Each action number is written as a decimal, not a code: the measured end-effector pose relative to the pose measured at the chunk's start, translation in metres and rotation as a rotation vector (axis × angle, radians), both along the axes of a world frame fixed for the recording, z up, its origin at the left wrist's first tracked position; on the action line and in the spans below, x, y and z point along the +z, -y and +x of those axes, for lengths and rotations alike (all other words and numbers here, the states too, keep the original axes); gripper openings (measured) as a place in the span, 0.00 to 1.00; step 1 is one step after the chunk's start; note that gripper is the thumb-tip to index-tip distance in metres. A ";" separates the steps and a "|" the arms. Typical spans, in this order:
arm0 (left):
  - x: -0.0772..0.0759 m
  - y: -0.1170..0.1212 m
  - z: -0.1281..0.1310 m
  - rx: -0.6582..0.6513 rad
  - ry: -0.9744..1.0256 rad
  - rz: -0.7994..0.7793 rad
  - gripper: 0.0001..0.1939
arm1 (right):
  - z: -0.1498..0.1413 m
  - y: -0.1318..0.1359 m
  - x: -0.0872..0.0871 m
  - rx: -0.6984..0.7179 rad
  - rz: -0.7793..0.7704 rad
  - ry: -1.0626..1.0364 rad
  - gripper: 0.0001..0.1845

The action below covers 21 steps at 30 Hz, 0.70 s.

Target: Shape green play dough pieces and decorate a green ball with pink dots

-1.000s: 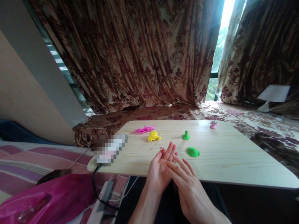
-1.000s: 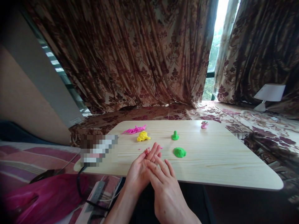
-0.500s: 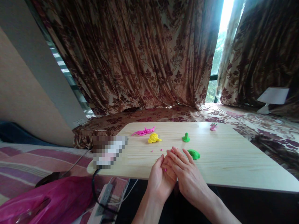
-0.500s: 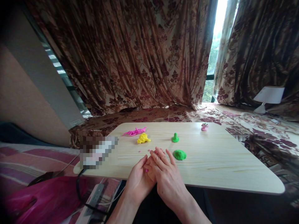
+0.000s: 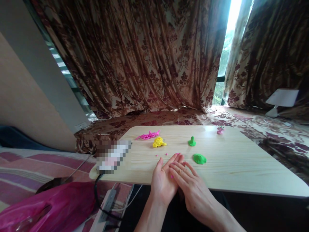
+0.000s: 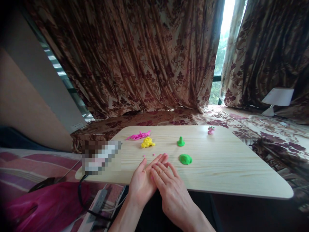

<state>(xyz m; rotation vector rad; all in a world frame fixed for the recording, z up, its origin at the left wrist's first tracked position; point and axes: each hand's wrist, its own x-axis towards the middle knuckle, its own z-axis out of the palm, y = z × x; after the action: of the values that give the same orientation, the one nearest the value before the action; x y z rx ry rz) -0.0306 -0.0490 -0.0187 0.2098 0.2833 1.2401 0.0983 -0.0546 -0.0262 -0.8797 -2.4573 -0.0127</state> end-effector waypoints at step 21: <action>-0.026 -0.068 -0.019 0.743 -0.733 0.092 0.19 | -0.019 -0.020 -0.023 -0.183 -0.149 -0.259 0.22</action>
<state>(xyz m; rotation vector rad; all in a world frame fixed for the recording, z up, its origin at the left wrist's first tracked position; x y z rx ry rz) -0.0493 0.0186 -0.0451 0.6851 1.0033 1.8802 0.0794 -0.0342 -0.0496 -1.0950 -2.1520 0.2088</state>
